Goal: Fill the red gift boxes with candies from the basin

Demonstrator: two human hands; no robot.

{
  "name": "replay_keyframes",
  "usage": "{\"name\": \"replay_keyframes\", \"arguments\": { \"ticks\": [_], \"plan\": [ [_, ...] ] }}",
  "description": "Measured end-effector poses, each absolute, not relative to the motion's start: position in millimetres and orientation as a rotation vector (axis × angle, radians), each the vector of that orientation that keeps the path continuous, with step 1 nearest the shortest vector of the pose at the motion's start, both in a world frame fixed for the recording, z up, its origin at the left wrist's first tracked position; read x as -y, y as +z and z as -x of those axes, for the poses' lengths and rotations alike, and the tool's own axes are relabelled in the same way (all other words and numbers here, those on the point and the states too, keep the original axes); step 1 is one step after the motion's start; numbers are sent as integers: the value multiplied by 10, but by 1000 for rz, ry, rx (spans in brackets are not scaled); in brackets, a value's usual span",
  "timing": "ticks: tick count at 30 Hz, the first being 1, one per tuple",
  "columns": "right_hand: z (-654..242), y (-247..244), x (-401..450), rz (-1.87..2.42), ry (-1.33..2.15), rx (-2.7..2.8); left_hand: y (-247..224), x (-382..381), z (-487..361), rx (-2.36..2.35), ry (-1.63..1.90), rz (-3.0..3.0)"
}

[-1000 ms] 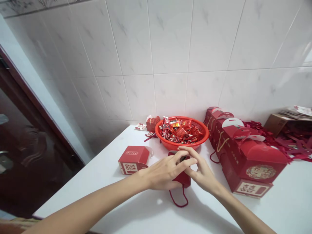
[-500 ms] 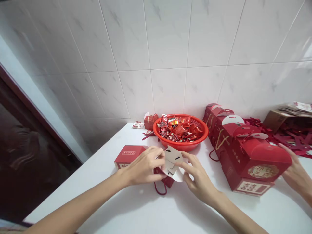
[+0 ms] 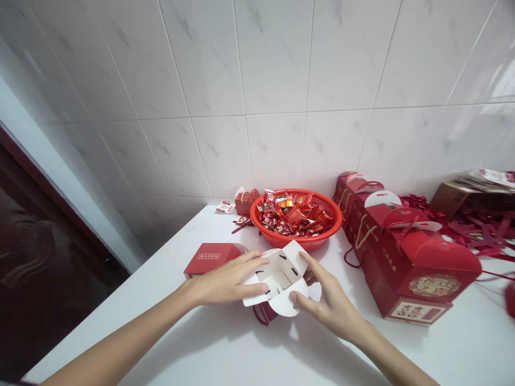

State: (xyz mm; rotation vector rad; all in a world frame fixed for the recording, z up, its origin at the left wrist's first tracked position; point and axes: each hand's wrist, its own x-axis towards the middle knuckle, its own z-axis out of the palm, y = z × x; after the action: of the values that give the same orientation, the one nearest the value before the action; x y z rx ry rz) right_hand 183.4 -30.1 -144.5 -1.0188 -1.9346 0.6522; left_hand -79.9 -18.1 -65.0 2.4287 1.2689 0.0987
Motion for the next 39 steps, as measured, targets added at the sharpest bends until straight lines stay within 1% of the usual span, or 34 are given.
{"name": "replay_keyframes", "arguments": {
  "ticks": [6, 11, 14, 18, 21, 24, 26, 31, 39],
  "plan": [
    [-1821, -1375, 278, 1185, 852, 1721, -681, 25, 767, -1068, 256, -2423],
    [-1844, -1412, 211, 1262, 990, 1620, -694, -102, 723, -1049, 297, -2505],
    [-1869, -1394, 185, 1186, 887, 1562, -648, -184, 690, -1062, 315, -2613],
    [-1913, -1345, 174, 1113, 751, 1460, -462, -352, 593, -998, 534, -2678],
    [-1937, -1339, 170, 1079, 710, 1438, -314, -612, 532, -1185, 668, -2624],
    [-1945, -1354, 167, 1060, 690, 1463, -242, -971, 489, -1545, 562, -2514],
    [-1946, -1361, 172, 1062, 674, 1492, -250, -1208, 450, -1641, 517, -2476],
    [-1933, -1361, 200, 1061, 574, 1584, -382, -1640, 250, -1722, 453, -2454],
    [-1919, -1376, 213, 967, 434, 1689, -590, -2034, -71, -1751, 354, -2418]
  ]
}}
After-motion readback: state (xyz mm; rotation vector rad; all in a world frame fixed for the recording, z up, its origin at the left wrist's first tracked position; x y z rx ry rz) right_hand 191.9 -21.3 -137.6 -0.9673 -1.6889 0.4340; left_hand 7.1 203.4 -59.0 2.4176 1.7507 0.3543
